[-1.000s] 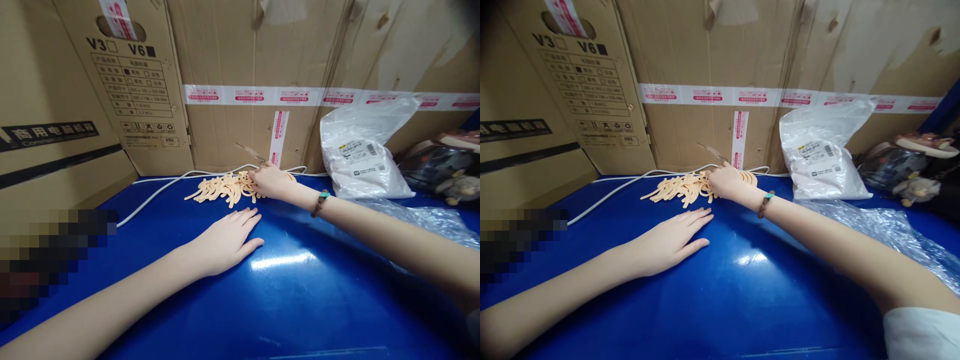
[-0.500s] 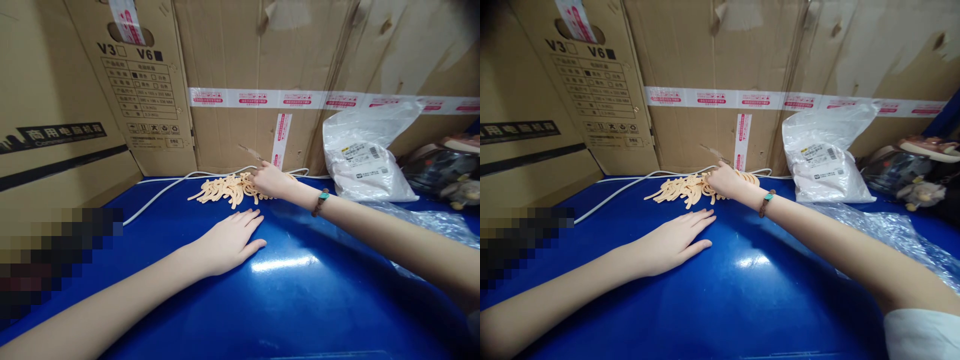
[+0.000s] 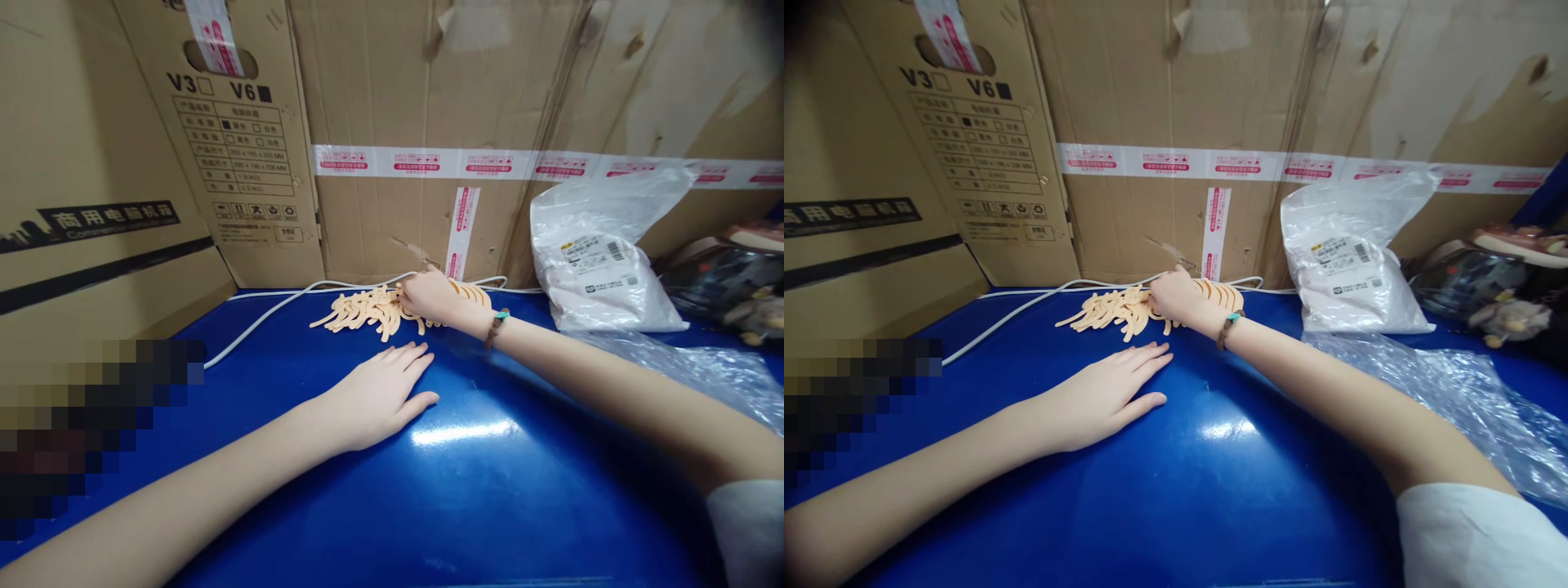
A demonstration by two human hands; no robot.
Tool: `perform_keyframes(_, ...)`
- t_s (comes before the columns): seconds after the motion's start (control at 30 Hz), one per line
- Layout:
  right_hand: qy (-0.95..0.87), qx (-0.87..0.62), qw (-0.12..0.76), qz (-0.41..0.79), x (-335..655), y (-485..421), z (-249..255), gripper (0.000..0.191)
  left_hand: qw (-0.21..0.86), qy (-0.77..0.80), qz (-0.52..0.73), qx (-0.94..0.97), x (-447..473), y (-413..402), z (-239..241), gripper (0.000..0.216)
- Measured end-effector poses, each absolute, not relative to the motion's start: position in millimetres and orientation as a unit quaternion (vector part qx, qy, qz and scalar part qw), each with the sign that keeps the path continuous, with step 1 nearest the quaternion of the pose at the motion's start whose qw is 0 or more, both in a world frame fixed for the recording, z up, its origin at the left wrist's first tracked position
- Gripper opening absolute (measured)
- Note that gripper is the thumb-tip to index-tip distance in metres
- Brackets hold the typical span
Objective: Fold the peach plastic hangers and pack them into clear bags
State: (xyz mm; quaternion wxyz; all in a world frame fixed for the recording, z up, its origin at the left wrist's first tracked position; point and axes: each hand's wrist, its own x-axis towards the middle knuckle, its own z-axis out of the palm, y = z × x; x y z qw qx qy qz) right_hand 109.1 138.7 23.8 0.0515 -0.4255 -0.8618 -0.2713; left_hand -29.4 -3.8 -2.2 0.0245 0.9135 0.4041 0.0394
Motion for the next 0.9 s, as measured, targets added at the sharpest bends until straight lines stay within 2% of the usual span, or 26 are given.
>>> perform_keyframes(0.33, -0.833, -0.458, 0.094, -0.295, 117, 138, 39, 0.033, 0.022, 0.397, 0.054, 0.916, -30, -4, -2, 0.061)
perform_keyframes(0.53, -0.834, -0.429, 0.114, -0.327, 132, 120, 56, 0.030, 0.017, 0.396, 0.051, 0.917, -30, -4, -1, 0.060)
perform_keyframes(0.63, -0.816, -0.432, 0.173, -0.344, 146, 100, 63, 0.035, 0.019, 0.398, 0.047, 0.916, -29, -4, -1, 0.061)
perform_keyframes(0.73, -0.803, -0.427, 0.270, -0.314, 166, 72, 62, 0.029, 0.040, 0.397, 0.061, 0.915, -29, -4, -1, 0.060)
perform_keyframes(0.83, -0.830, -0.352, 0.348, -0.257, 185, 42, 48, 0.017, 0.109, 0.412, 0.131, 0.895, -29, -5, -1, 0.067)
perform_keyframes(0.9, -0.846, -0.306, 0.366, -0.238, 194, 28, 34, 0.013, 0.178, 0.414, 0.199, 0.870, -28, -5, 0, 0.075)
